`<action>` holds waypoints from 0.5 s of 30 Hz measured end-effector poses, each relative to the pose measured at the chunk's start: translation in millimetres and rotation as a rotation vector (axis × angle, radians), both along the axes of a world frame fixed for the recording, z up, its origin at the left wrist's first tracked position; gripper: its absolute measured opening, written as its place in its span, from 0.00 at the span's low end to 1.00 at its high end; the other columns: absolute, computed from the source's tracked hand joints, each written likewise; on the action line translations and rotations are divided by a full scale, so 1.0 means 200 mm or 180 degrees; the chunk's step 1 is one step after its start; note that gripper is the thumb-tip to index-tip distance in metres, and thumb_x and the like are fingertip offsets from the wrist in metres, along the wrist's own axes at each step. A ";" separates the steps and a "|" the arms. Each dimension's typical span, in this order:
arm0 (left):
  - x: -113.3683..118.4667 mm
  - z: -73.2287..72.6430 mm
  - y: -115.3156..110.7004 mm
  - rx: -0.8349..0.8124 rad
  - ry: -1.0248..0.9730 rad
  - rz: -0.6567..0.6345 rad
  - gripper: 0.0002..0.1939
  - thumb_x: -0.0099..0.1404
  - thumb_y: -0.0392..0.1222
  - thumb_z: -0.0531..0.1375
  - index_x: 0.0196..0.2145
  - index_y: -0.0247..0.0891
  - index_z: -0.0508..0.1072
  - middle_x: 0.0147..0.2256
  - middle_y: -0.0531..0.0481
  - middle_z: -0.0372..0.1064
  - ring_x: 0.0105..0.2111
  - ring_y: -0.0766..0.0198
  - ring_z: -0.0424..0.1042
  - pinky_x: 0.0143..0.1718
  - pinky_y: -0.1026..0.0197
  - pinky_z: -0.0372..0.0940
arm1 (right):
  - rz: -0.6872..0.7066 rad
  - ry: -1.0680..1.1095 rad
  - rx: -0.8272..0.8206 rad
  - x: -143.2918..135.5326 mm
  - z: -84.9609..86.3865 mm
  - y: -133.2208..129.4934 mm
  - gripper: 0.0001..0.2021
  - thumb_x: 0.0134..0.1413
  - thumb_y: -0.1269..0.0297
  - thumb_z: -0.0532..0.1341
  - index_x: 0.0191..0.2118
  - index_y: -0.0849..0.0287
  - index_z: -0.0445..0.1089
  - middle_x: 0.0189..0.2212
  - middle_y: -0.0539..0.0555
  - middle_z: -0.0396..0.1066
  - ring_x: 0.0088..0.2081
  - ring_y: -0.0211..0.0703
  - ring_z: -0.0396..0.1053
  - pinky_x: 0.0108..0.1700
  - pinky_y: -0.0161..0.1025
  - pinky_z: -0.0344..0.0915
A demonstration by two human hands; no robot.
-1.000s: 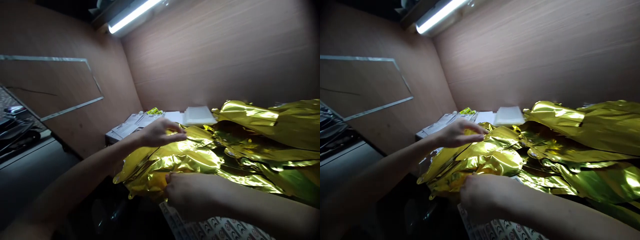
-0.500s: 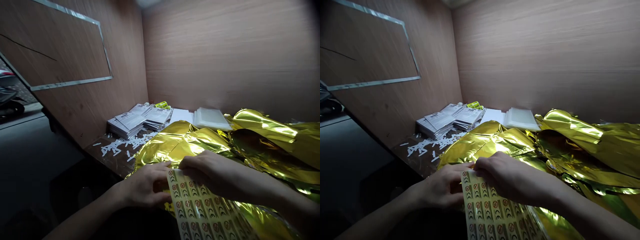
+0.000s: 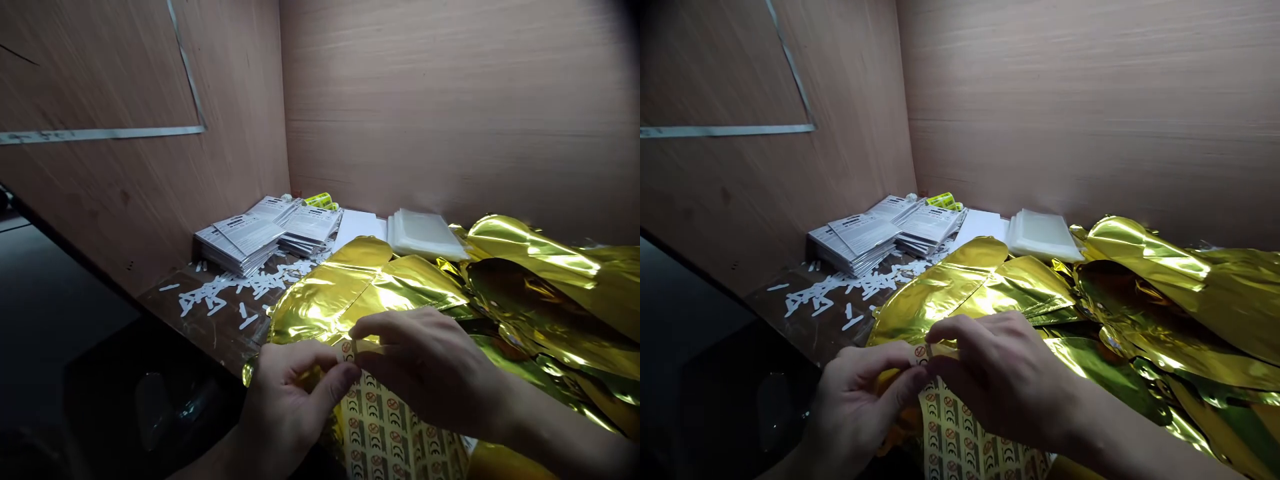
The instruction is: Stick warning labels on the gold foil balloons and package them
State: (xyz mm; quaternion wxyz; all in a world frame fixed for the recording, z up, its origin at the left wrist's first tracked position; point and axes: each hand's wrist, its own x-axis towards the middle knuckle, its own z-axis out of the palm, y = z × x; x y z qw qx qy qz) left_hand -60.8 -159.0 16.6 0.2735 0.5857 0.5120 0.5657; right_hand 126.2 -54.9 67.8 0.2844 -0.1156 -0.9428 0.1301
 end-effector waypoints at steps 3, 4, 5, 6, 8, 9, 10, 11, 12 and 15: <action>0.01 0.02 -0.01 0.0293 0.0108 -0.0037 0.06 0.67 0.41 0.66 0.32 0.42 0.82 0.26 0.54 0.77 0.24 0.65 0.75 0.26 0.65 0.70 | 0.0122 0.0135 -0.0033 0.00 0.00 -0.03 0.02 0.68 0.68 0.59 0.44 0.57 0.67 0.22 0.43 0.68 0.22 0.34 0.61 0.29 0.33 0.58; 0.01 0.03 -0.02 0.0369 0.0124 -0.0091 0.05 0.68 0.38 0.65 0.34 0.41 0.82 0.27 0.54 0.78 0.25 0.66 0.76 0.28 0.66 0.71 | 0.0166 0.0198 -0.0042 0.00 0.00 -0.03 0.01 0.68 0.68 0.59 0.42 0.56 0.67 0.23 0.44 0.69 0.22 0.34 0.62 0.29 0.34 0.59; 0.00 0.03 -0.03 0.0418 0.0134 -0.0149 0.05 0.68 0.36 0.65 0.35 0.41 0.82 0.29 0.53 0.78 0.27 0.66 0.77 0.30 0.67 0.71 | 0.0184 0.0275 -0.0046 0.00 0.00 -0.04 0.01 0.68 0.69 0.59 0.41 0.56 0.67 0.24 0.44 0.70 0.22 0.34 0.64 0.28 0.34 0.59; 0.00 0.03 -0.03 0.0440 0.0147 -0.0187 0.05 0.68 0.34 0.64 0.36 0.40 0.81 0.29 0.53 0.78 0.27 0.67 0.77 0.31 0.67 0.71 | 0.0164 0.0354 -0.0047 0.00 0.00 -0.05 0.01 0.67 0.69 0.60 0.42 0.56 0.67 0.24 0.45 0.70 0.23 0.35 0.65 0.28 0.34 0.60; -0.01 0.03 -0.04 0.0438 0.0167 -0.0186 0.05 0.68 0.33 0.64 0.35 0.39 0.81 0.28 0.54 0.77 0.27 0.68 0.77 0.31 0.68 0.70 | 0.0060 0.0473 -0.0044 -0.01 0.00 -0.07 0.03 0.67 0.69 0.60 0.44 0.55 0.67 0.24 0.46 0.72 0.23 0.36 0.68 0.28 0.34 0.61; -0.01 0.02 -0.05 0.0423 0.0178 -0.0171 0.05 0.68 0.33 0.65 0.35 0.39 0.80 0.28 0.54 0.77 0.26 0.68 0.76 0.30 0.69 0.70 | 0.0017 0.0496 -0.0052 -0.01 0.00 -0.08 0.04 0.67 0.69 0.60 0.45 0.55 0.67 0.25 0.46 0.73 0.24 0.37 0.70 0.28 0.34 0.62; -0.01 0.02 -0.05 0.0416 0.0190 -0.0165 0.05 0.68 0.33 0.65 0.34 0.39 0.80 0.28 0.54 0.76 0.26 0.68 0.76 0.30 0.68 0.69 | 0.0003 0.0493 -0.0066 -0.02 0.00 -0.08 0.04 0.67 0.69 0.60 0.46 0.55 0.67 0.26 0.47 0.74 0.24 0.37 0.70 0.28 0.34 0.62; -0.01 0.01 -0.05 0.0436 0.0197 -0.0168 0.05 0.68 0.33 0.65 0.34 0.39 0.80 0.28 0.54 0.76 0.26 0.68 0.76 0.31 0.68 0.69 | 0.0014 0.0477 -0.0091 -0.02 0.00 -0.09 0.04 0.67 0.69 0.59 0.45 0.55 0.67 0.26 0.47 0.75 0.24 0.37 0.70 0.28 0.34 0.63; -0.01 0.01 -0.05 0.0482 0.0204 -0.0169 0.04 0.68 0.32 0.64 0.35 0.39 0.79 0.29 0.54 0.77 0.27 0.68 0.76 0.31 0.68 0.70 | 0.0025 0.0447 -0.0130 -0.03 0.01 -0.10 0.04 0.68 0.70 0.58 0.44 0.55 0.68 0.26 0.47 0.75 0.24 0.37 0.70 0.28 0.34 0.63; -0.01 0.00 -0.04 0.0692 0.0259 -0.0169 0.06 0.67 0.30 0.65 0.38 0.40 0.79 0.32 0.54 0.78 0.31 0.68 0.78 0.35 0.68 0.71 | -0.0031 0.0398 -0.0247 -0.03 0.01 -0.11 0.05 0.67 0.72 0.58 0.40 0.55 0.68 0.26 0.46 0.75 0.23 0.35 0.69 0.28 0.33 0.64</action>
